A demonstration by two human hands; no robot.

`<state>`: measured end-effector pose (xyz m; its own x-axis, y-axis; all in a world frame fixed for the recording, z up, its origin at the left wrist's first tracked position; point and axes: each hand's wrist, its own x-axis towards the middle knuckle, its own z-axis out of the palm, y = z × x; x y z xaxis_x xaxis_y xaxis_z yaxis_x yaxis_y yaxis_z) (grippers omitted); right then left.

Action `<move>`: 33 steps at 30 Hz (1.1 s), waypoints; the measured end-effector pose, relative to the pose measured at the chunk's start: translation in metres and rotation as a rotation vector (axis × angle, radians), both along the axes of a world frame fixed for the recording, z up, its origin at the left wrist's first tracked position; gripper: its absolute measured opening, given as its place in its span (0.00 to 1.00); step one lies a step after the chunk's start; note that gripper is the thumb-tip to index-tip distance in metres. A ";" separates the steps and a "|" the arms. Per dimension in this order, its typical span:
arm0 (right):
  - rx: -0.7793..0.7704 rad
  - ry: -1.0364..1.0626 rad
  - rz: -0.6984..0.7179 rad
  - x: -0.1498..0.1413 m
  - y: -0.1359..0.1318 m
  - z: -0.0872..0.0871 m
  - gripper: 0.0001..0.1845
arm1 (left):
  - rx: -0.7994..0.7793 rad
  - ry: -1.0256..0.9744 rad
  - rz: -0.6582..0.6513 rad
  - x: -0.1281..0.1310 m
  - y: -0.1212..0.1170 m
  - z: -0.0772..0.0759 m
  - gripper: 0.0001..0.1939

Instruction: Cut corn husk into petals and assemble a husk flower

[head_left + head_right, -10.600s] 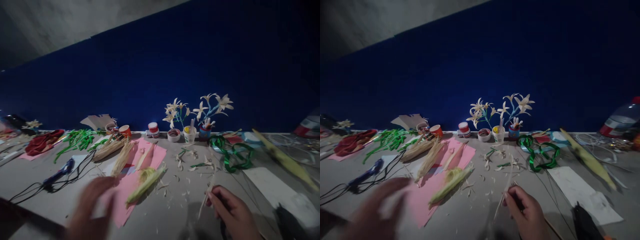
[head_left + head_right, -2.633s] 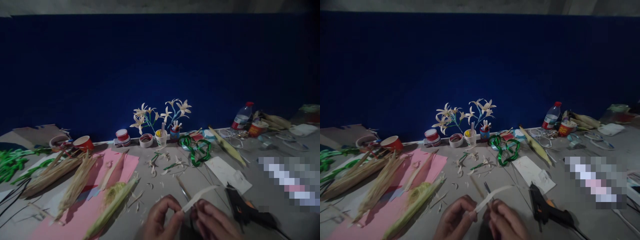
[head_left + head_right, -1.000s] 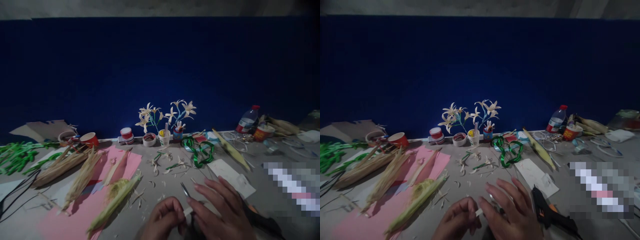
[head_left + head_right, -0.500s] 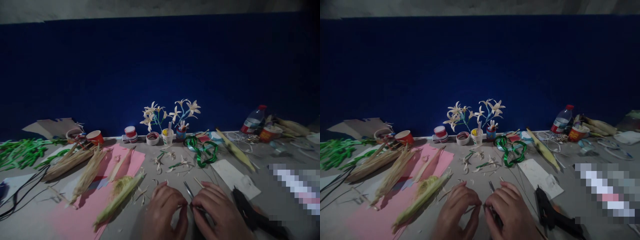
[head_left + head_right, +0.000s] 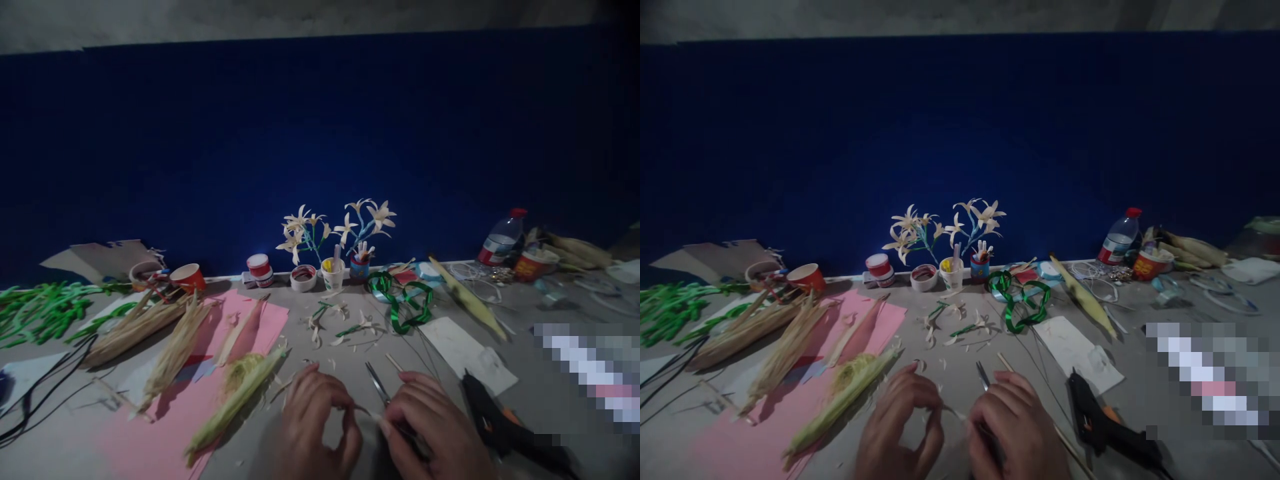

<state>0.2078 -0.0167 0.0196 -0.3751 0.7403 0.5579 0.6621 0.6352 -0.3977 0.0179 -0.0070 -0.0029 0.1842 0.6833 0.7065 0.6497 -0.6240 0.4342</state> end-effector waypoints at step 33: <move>-0.079 0.012 -0.029 0.000 0.004 -0.004 0.07 | -0.223 -0.002 -0.278 0.009 0.002 0.020 0.09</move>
